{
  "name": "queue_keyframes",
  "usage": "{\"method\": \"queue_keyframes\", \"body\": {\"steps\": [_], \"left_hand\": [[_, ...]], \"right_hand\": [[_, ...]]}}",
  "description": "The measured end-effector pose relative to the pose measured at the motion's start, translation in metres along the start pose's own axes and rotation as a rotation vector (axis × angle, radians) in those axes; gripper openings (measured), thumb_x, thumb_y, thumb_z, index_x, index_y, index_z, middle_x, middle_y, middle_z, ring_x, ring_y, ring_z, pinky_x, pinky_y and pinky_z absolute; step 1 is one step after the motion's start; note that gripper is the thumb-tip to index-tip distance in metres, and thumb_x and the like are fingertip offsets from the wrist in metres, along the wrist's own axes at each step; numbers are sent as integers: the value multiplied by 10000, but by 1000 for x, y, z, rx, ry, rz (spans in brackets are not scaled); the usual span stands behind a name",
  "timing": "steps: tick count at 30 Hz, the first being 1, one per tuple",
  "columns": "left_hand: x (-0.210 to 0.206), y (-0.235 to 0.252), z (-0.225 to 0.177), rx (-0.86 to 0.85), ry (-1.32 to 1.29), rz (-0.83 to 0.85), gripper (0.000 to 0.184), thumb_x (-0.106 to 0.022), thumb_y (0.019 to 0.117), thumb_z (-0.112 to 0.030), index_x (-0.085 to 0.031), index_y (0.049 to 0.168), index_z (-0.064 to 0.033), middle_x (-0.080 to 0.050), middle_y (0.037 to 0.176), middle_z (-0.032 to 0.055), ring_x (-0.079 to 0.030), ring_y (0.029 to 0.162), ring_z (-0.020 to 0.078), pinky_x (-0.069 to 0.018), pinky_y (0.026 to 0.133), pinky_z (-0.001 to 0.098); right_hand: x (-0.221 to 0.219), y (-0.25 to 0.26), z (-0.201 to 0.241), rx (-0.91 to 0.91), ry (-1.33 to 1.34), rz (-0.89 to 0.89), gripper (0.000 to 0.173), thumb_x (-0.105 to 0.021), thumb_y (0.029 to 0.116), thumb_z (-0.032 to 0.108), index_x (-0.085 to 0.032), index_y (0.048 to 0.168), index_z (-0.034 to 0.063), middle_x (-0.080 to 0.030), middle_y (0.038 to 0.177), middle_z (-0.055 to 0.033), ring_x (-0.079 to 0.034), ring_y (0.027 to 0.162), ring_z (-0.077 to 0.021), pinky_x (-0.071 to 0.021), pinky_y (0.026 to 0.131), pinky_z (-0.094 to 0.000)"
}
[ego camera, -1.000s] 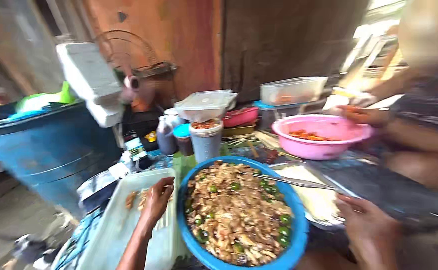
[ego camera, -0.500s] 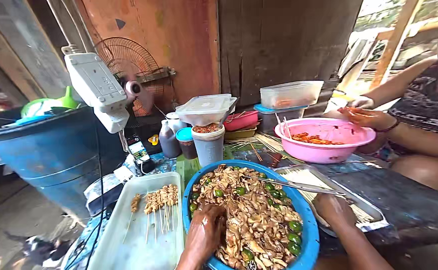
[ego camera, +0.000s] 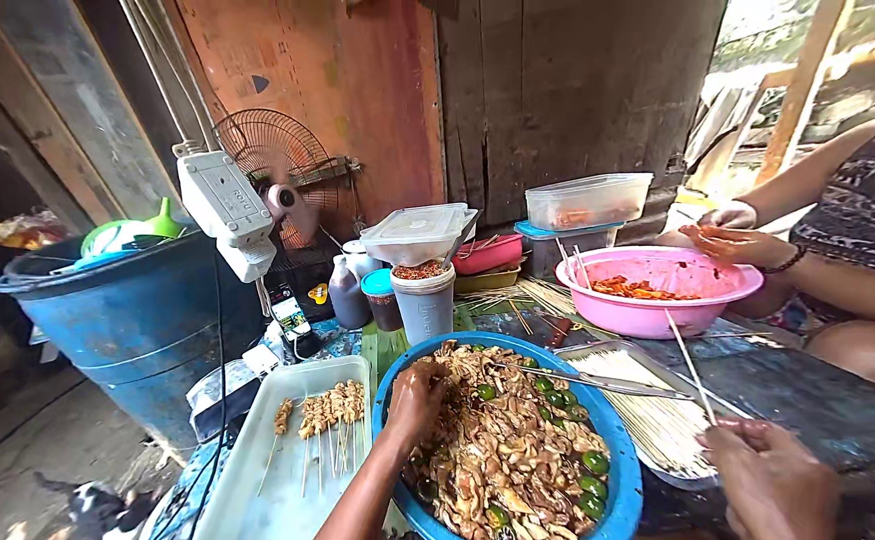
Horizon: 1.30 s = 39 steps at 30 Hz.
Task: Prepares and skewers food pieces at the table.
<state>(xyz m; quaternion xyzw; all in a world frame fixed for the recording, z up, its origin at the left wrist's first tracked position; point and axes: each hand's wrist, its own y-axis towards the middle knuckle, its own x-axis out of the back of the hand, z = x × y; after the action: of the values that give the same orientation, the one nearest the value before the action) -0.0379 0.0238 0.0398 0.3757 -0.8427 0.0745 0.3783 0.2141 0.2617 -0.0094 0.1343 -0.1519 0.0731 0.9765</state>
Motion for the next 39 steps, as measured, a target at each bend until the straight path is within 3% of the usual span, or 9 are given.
{"method": "queue_keyframes", "body": {"steps": [7, 16, 20, 24, 31, 33, 35, 37, 39], "left_hand": [[-51, 70, -8, 29, 226, 217, 397, -691, 953, -226, -654, 1321, -81, -605, 1367, 199, -588, 1263, 373, -471, 1057, 587], [-2, 7, -6, -168, 348, 549, 273, -559, 949, 27, -706, 1176, -3, -655, 1286, 208, -602, 1239, 379, -449, 1065, 581], [30, 19, -13, 11, 494, 522, 319, -591, 940, -28, -710, 1233, -76, -650, 1309, 196, -554, 1286, 411, -354, 1088, 686], [7, 49, -40, -110, 342, 361, 256, -569, 1021, -115, -714, 1206, -14, -698, 1225, 184, -639, 1202, 342, -462, 1065, 549], [-58, 86, -24, 93, 305, 265, 352, -578, 1021, -211, -647, 1320, -38, -590, 1393, 211, -561, 1309, 373, -445, 1094, 561], [-50, 89, -9, 71, -21, 169, 269, -593, 1024, -171, -711, 1186, 9, -698, 1183, 185, -660, 1126, 283, -502, 1016, 469], [-49, 91, 5, 79, -468, 76, 176, -599, 1020, -97, -693, 1052, 48, -685, 906, 101, -646, 785, 140, -547, 751, 310], [-45, 90, 11, 82, -671, 78, 179, -559, 1042, -84, -658, 1064, 64, -668, 906, 92, -643, 771, 121, -561, 735, 295], [-44, 91, 13, -18, -510, 149, 201, -590, 1023, -116, -666, 1075, 62, -662, 928, 103, -625, 817, 138, -531, 788, 323]], "right_hand": [[-67, -69, 76, 212, 13, 273, 341, -487, 1013, 41, -630, 1313, -36, -653, 1165, -274, -649, 1051, -393, -510, 927, -564], [-87, -83, 63, 308, -23, 175, 273, -530, 943, -23, -710, 1142, -70, -662, 1059, -288, -654, 966, -428, -521, 859, -577], [-90, -86, 64, 330, -27, 189, 224, -567, 981, 60, -719, 1085, -68, -665, 1024, -265, -666, 916, -404, -540, 824, -558], [-90, -85, 61, 303, -15, 201, 190, -592, 956, 30, -720, 1059, -65, -660, 1013, -250, -676, 815, -346, -571, 746, -504], [-81, -85, 67, 233, -146, 296, 356, -540, 969, -7, -690, 1291, -9, -657, 1141, -303, -650, 1039, -447, -512, 939, -568], [-79, -85, 67, 244, -134, 308, 334, -531, 990, 12, -700, 1277, -12, -651, 1151, -319, -649, 1055, -448, -509, 959, -556], [-82, -82, 65, 279, -126, 308, 317, -530, 984, 1, -709, 1243, -37, -652, 1135, -334, -653, 1046, -464, -509, 958, -565], [-83, -79, 69, 316, -143, 331, 319, -520, 974, -22, -703, 1233, -61, -644, 1139, -347, -650, 1053, -481, -507, 962, -577], [-83, -72, 80, 383, -186, 360, 323, -519, 965, -26, -701, 1230, -62, -646, 1153, -341, -656, 1066, -477, -516, 962, -581]]}}
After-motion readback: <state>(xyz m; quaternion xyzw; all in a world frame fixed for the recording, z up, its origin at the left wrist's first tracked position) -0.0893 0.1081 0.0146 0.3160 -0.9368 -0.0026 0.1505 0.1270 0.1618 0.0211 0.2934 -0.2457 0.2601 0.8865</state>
